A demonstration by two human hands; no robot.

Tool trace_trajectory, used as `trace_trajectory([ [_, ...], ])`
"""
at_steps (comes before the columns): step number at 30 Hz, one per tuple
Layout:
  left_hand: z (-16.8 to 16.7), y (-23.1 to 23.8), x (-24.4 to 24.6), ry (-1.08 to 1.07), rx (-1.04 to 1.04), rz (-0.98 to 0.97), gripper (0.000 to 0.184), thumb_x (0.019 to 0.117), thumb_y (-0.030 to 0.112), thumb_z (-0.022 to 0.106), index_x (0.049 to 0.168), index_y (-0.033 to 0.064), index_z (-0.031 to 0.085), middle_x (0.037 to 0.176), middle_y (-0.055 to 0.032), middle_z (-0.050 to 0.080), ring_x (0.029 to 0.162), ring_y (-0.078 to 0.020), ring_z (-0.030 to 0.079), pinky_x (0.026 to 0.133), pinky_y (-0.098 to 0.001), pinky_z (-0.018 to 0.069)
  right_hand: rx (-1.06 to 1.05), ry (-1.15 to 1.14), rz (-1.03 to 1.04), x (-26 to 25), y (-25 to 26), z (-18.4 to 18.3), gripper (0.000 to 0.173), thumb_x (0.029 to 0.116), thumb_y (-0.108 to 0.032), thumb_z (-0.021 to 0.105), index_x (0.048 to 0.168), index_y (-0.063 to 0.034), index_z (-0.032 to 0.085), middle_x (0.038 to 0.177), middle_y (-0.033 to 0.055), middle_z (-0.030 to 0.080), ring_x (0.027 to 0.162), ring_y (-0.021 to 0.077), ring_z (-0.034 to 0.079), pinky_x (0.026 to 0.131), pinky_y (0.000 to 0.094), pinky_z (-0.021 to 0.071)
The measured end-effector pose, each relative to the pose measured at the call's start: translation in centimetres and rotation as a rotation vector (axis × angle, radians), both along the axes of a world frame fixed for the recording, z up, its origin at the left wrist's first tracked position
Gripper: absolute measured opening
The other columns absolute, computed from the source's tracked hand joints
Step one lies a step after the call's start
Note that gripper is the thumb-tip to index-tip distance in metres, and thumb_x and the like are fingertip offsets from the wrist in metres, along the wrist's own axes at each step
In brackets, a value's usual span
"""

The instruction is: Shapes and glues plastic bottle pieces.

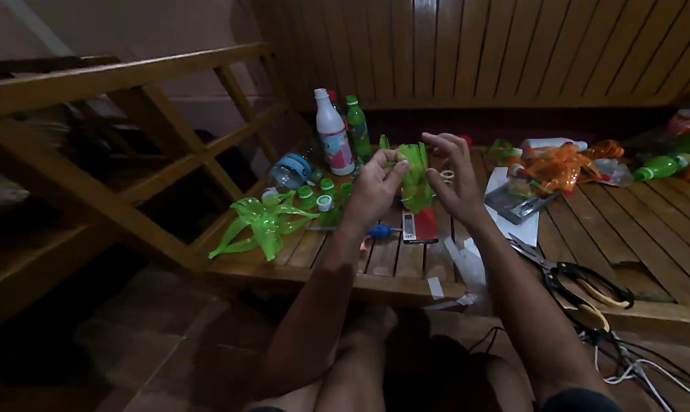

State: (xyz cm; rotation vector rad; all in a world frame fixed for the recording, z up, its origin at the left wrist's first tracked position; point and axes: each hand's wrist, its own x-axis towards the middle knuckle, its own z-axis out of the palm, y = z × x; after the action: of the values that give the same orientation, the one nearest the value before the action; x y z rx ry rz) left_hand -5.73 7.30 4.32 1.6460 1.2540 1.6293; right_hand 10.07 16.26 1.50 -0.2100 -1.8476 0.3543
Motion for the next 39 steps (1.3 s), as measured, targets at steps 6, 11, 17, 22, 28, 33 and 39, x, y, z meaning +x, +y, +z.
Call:
trace_trajectory([
  [6,0.2,-0.8,-0.3,0.281,-0.053,-0.064,0.019,0.1072,0.017,0.052,0.119,0.0016,0.055,0.085,0.0002,0.068,0.077,0.0002,0.062,0.074,-0.0205,0.0517,0.091,-0.063,0.012,0.3,0.6,-0.2,0.031,0.0931,-0.020,0.061,0.117,-0.0028,0.070,0.142,0.0258,0.050,0.131,0.0378,0.048,0.108,0.0475,0.0402],
  [11,0.3,-1.0,-0.2,0.337,-0.074,-0.052,0.022,0.1075,0.018,0.052,0.119,0.0005,0.056,0.087,-0.0019,0.068,0.078,-0.0014,0.061,0.074,-0.0222,0.0509,0.117,-0.121,-0.043,0.6,0.5,0.0,0.023,0.0913,-0.019,0.063,0.104,-0.0025,0.071,0.136,0.0249,0.055,0.131,0.0425,0.047,0.107,0.0523,0.0406],
  [17,0.2,-0.8,-0.5,0.291,-0.097,-0.036,0.023,0.1081,0.018,0.051,0.122,-0.0002,0.054,0.090,-0.0038,0.070,0.080,-0.0020,0.065,0.078,-0.0227,0.0538,0.182,-0.138,-0.071,0.7,0.7,0.1,0.019,0.0920,-0.019,0.065,0.104,-0.0050,0.072,0.135,0.0213,0.058,0.132,0.0437,0.045,0.103,0.0590,0.0389],
  [22,0.2,-0.8,-0.4,0.295,-0.106,-0.048,0.022,0.1085,0.018,0.050,0.122,0.0005,0.054,0.088,-0.0025,0.069,0.080,-0.0018,0.064,0.078,-0.0230,0.0537,0.118,-0.141,-0.040,0.6,0.4,0.1,0.023,0.0914,-0.021,0.067,0.105,-0.0031,0.071,0.136,0.0224,0.057,0.133,0.0444,0.045,0.105,0.0598,0.0385],
  [28,0.3,-0.9,-0.4,0.294,-0.107,-0.066,0.024,0.1088,0.019,0.049,0.124,0.0001,0.053,0.094,-0.0039,0.070,0.085,-0.0023,0.064,0.081,-0.0235,0.0532,0.059,-0.108,0.034,0.9,0.2,0.3,0.017,0.0927,-0.017,0.069,0.101,-0.0021,0.071,0.133,0.0202,0.060,0.134,0.0393,0.045,0.109,0.0523,0.0386],
  [33,0.1,-0.4,-0.3,0.136,-0.073,0.028,0.024,0.1058,0.017,0.056,0.122,-0.0008,0.058,0.090,-0.0029,0.071,0.078,-0.0027,0.066,0.074,-0.0225,0.0556,-0.023,-0.109,0.080,1.5,0.1,0.8,0.017,0.0953,-0.018,0.067,0.098,-0.0017,0.071,0.135,0.0159,0.060,0.136,0.0287,0.046,0.111,0.0406,0.0393],
  [39,-0.3,0.2,-0.1,-0.037,-0.114,0.083,0.018,0.1027,0.013,0.062,0.117,0.0019,0.063,0.088,-0.0014,0.072,0.074,-0.0034,0.066,0.068,-0.0209,0.0551,-0.036,-0.108,0.099,1.7,0.1,0.9,0.016,0.0943,-0.018,0.069,0.096,-0.0020,0.070,0.122,0.0120,0.062,0.124,0.0190,0.052,0.105,0.0326,0.0423],
])
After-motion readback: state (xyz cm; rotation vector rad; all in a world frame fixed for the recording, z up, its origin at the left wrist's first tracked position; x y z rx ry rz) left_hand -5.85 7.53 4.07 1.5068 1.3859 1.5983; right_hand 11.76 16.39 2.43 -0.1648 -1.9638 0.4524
